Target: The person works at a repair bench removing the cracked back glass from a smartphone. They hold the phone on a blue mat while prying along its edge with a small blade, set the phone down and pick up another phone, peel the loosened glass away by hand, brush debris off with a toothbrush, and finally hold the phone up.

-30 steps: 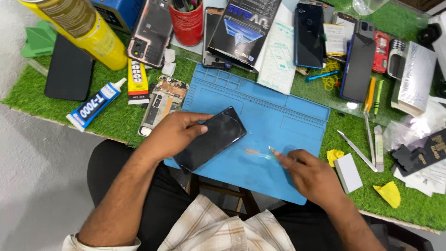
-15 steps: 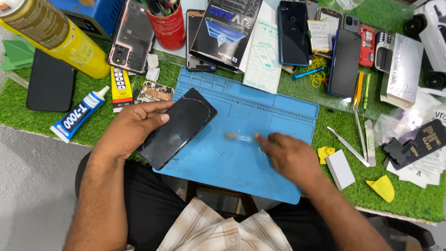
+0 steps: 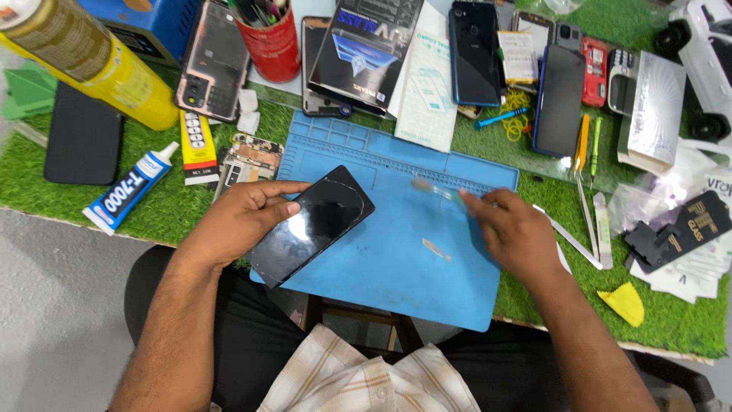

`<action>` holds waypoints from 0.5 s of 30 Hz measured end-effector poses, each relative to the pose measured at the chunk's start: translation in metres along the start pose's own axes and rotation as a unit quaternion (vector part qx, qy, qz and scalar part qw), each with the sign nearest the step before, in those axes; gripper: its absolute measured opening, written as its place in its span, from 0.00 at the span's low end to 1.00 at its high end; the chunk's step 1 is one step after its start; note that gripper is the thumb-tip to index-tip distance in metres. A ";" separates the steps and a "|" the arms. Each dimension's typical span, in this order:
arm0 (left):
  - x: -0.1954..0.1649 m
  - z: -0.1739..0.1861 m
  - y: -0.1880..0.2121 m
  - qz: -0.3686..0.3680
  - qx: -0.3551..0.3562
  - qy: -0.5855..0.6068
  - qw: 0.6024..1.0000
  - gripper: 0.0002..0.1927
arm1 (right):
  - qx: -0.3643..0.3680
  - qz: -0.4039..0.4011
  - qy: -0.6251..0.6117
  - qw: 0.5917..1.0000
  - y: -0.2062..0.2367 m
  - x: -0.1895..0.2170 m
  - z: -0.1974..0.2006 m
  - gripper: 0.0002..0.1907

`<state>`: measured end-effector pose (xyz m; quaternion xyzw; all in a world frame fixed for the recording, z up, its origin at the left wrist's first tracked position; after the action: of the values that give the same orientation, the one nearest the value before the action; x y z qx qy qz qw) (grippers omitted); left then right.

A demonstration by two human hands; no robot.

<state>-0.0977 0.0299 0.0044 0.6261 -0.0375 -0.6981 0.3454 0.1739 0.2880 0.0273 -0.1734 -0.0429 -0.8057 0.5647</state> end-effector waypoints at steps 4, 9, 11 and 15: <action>0.005 0.022 0.003 -0.004 -0.029 0.103 0.994 0.19 | 0.052 0.071 -0.006 0.996 0.022 0.002 0.003 0.30; 0.009 0.026 0.000 -0.041 -0.030 0.114 0.992 0.18 | 0.034 0.031 0.030 0.999 0.008 -0.003 -0.001 0.25; 0.010 0.027 -0.002 -0.043 -0.033 0.113 0.992 0.18 | 0.023 0.003 0.036 0.999 0.001 0.006 -0.004 0.24; 0.010 0.028 -0.001 -0.040 -0.038 0.127 0.990 0.17 | 0.037 0.146 0.014 0.988 0.007 0.064 -0.017 0.24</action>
<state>-0.1233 0.0149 0.0010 0.6974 0.0579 -0.6268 0.3426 0.1574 0.2235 0.0312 -0.1453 -0.0394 -0.7147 0.6830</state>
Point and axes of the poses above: each hand's wrist, its own y-axis away from the middle knuckle, its own z-axis out of the back of the hand, x = y × z, the point moved 6 cm from there along -y, towards the middle knuckle, and after that the axes turned 6 degrees about -y, right-handed, at the moved point
